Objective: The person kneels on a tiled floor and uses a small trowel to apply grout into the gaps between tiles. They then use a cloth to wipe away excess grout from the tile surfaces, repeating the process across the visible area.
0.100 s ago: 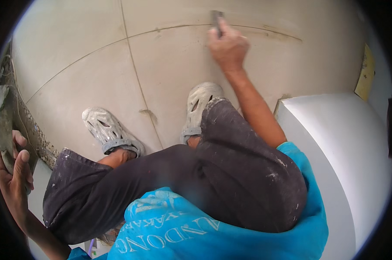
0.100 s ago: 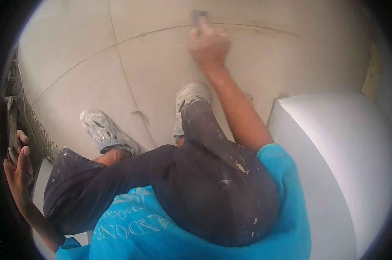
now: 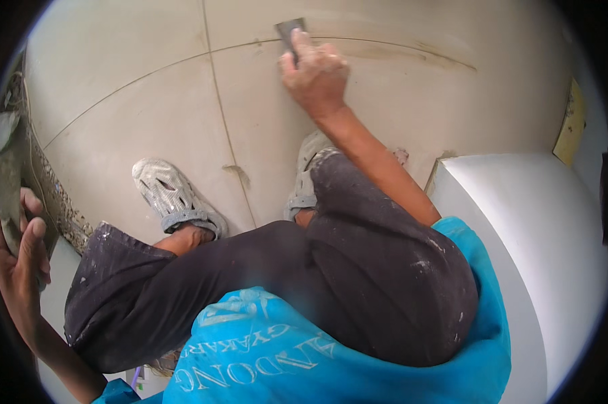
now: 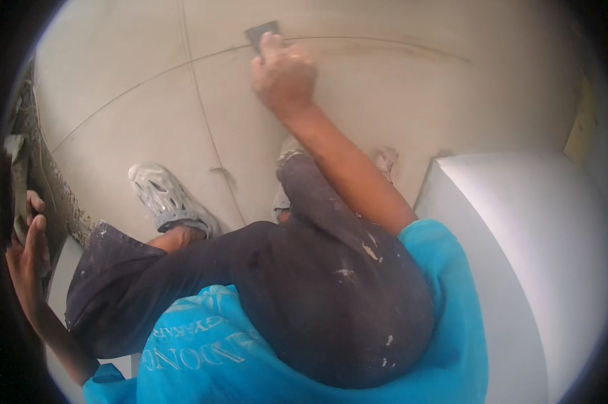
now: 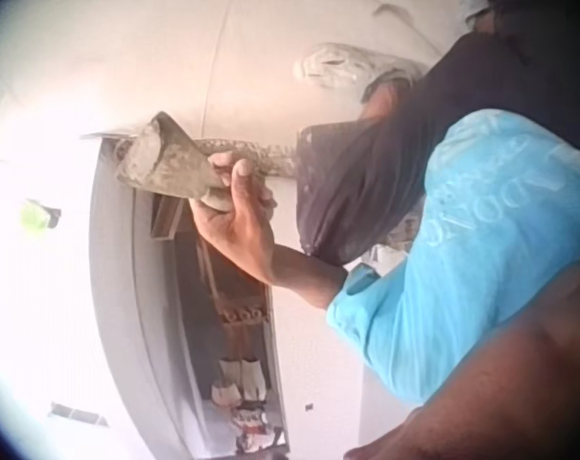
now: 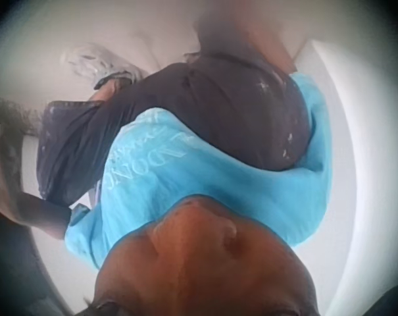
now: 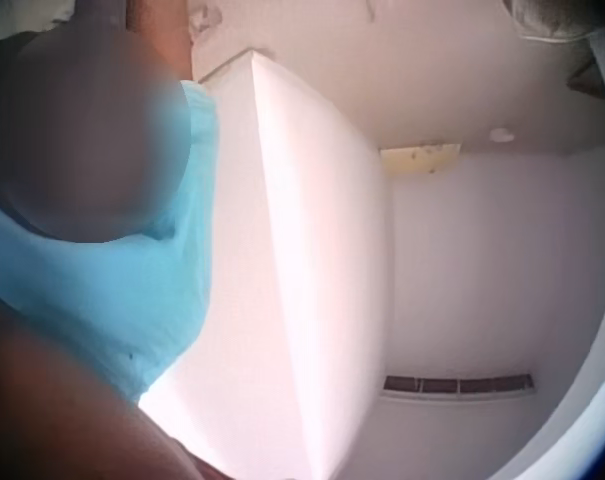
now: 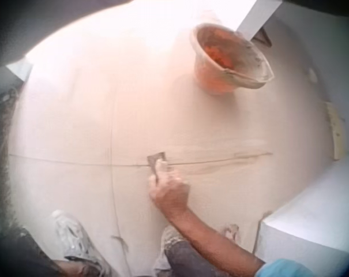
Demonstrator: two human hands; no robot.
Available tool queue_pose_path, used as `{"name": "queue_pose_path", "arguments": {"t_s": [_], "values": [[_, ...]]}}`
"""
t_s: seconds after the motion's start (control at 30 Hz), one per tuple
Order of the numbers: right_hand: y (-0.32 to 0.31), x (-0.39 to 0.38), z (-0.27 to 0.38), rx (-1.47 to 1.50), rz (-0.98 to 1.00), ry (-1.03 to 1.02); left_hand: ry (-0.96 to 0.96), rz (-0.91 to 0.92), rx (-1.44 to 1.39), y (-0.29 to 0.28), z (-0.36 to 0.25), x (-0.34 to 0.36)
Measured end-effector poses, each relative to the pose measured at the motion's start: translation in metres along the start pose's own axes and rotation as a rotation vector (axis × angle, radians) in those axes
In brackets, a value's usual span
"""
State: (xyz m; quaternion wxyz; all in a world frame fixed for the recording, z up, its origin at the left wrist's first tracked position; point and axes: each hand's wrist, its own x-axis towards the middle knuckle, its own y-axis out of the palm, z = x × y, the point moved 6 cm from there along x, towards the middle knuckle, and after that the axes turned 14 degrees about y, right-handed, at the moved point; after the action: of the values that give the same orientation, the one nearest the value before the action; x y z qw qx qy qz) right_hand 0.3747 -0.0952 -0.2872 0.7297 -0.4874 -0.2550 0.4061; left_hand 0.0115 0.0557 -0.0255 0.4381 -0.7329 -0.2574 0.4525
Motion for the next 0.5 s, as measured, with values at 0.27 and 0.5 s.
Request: {"name": "queue_pose_path", "arguments": {"t_s": [0.27,0.5], "values": [[0.055,-0.023,0.080,0.222,0.077,-0.229,0.089,-0.030,-0.070,-0.009,-0.029,0.028],[0.025,0.017,-0.006,1.071,0.759,0.595,0.155,-0.284,-0.383,-0.012,-0.028,0.037]]}}
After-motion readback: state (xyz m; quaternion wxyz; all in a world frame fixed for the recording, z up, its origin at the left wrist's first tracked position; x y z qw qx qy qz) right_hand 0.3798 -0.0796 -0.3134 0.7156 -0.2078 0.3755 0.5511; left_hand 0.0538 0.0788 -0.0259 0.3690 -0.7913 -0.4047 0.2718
